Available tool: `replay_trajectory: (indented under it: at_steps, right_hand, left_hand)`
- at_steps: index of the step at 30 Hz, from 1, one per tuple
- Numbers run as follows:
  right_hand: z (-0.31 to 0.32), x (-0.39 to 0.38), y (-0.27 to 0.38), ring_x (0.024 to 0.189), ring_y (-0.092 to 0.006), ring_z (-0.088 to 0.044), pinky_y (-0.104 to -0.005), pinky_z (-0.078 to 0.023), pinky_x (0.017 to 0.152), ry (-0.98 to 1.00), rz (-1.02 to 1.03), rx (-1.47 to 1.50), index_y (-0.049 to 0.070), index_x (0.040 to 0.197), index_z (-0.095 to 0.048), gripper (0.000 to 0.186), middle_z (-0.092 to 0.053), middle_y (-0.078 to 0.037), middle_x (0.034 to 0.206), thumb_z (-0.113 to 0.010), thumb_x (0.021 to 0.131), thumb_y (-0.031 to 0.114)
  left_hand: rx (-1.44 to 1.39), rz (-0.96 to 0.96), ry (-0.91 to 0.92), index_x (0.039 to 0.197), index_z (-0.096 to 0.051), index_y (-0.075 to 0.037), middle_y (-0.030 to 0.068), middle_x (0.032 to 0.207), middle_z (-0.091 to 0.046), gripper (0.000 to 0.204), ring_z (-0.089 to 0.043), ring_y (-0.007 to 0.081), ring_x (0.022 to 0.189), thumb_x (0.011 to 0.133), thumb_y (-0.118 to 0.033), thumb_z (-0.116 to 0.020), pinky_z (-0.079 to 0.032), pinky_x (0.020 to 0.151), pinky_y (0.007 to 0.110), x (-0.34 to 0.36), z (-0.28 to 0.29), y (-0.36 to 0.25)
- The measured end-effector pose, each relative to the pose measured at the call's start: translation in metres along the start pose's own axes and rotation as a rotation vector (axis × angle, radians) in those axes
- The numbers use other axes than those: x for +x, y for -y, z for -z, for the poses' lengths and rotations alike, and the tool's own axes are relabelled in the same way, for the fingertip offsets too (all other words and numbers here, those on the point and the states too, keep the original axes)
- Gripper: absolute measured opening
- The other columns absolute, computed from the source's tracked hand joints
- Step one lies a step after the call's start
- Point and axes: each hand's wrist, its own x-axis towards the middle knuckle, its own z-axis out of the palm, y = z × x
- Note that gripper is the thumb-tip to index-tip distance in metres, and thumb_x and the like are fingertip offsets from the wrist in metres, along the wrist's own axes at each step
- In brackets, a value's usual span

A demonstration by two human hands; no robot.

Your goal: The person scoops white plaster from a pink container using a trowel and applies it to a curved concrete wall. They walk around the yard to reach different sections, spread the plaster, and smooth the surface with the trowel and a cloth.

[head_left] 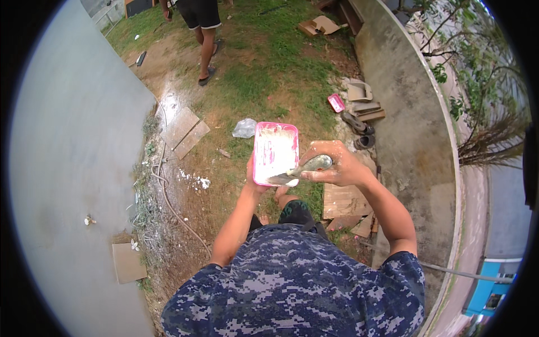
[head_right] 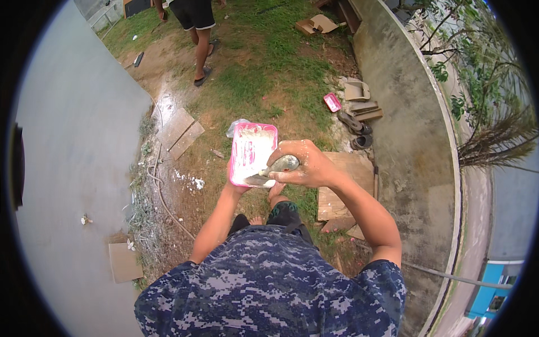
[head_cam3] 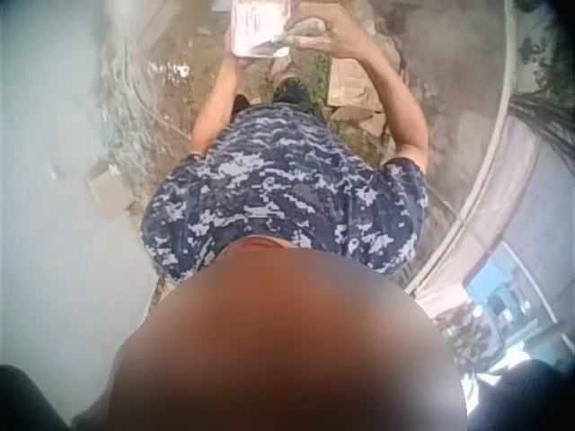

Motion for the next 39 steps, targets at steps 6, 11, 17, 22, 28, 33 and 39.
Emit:
replay_trajectory:
  at_steps: [6, 11, 17, 22, 28, 33, 39]
  right_hand:
    - [0.073, 0.082, -0.089, 0.078, -0.0266, -0.065, -0.0362, -0.051, 0.068, -0.15, -0.036, -0.127, 0.004, 0.093, -0.068, 0.024, -0.066, -0.013, 0.084, -0.077, 0.076, 0.017]
    - [0.139, 0.132, -0.124, 0.077, -0.0303, -0.063, -0.0373, -0.051, 0.062, -0.256, 0.219, -0.356, 0.004, 0.094, -0.063, 0.026, -0.063, -0.011, 0.085, -0.077, 0.076, 0.016]
    - [0.133, 0.163, -0.152, 0.076, -0.0316, -0.063, -0.0423, -0.053, 0.062, -0.133, 0.277, -0.587, 0.007, 0.094, -0.056, 0.027, -0.056, -0.011, 0.092, -0.072, 0.078, 0.022]
    - [0.124, 0.167, -0.167, 0.079, -0.0328, -0.064, -0.0419, -0.053, 0.065, -0.142, 0.262, -0.365, 0.005, 0.097, -0.059, 0.028, -0.058, -0.013, 0.092, -0.073, 0.078, 0.02]
    - [0.138, 0.196, -0.185, 0.081, -0.0313, -0.066, -0.0393, -0.053, 0.072, -0.46, -0.042, -0.034, 0.003, 0.099, -0.065, 0.028, -0.066, -0.015, 0.09, -0.075, 0.078, 0.019]
    - [0.144, 0.233, -0.192, 0.087, -0.0316, -0.069, -0.0407, -0.054, 0.075, -0.391, -0.264, -0.055, 0.003, 0.102, -0.068, 0.032, -0.069, -0.019, 0.093, -0.076, 0.076, 0.019]
    - [0.123, 0.33, -0.192, 0.091, -0.0396, -0.066, -0.0474, -0.053, 0.081, 0.103, -0.494, -0.44, 0.006, 0.107, -0.068, 0.032, -0.069, -0.022, 0.094, -0.062, 0.081, 0.023]
  left_hand:
    - [0.174, 0.023, -0.047, 0.147, -0.035, -0.005, 0.0187, 0.141, -0.049, 0.062, -0.055, 0.0352, 0.122, 0.102, -0.047, -0.03, -0.047, 0.102, 0.053, 0.104, 0.017, -0.039]
    - [0.117, 0.047, -0.204, 0.145, -0.037, -0.005, 0.0187, 0.139, -0.05, 0.06, -0.056, 0.0341, 0.121, 0.101, -0.046, -0.033, -0.047, 0.101, 0.052, 0.19, 0.015, -0.061]
    - [0.158, -0.142, -0.057, 0.147, -0.036, -0.008, 0.0137, 0.144, -0.047, 0.066, -0.05, 0.0319, 0.128, 0.099, -0.053, -0.036, -0.04, 0.108, 0.049, 0.24, 0.019, -0.065]
    - [0.139, -0.164, -0.183, 0.147, -0.035, -0.009, 0.0118, 0.146, -0.045, 0.068, -0.048, 0.0325, 0.13, 0.096, -0.055, -0.038, -0.038, 0.108, 0.05, 0.27, 0.036, -0.082]
    - [0.144, -0.17, -0.106, 0.147, -0.035, -0.009, 0.0147, 0.147, -0.043, 0.068, -0.045, 0.0366, 0.13, 0.096, -0.053, -0.038, -0.035, 0.11, 0.052, 0.296, 0.045, -0.116]
    - [0.091, -0.228, -0.051, 0.146, -0.035, -0.006, 0.013, 0.146, -0.044, 0.062, -0.047, 0.0349, 0.129, 0.1, -0.047, -0.032, -0.037, 0.109, 0.052, 0.306, 0.047, -0.165]
    - [0.135, -0.309, -0.017, 0.148, -0.034, -0.011, 0.0112, 0.149, -0.041, 0.066, -0.044, 0.0362, 0.132, 0.097, -0.053, -0.036, -0.035, 0.11, 0.056, 0.303, 0.081, -0.258]
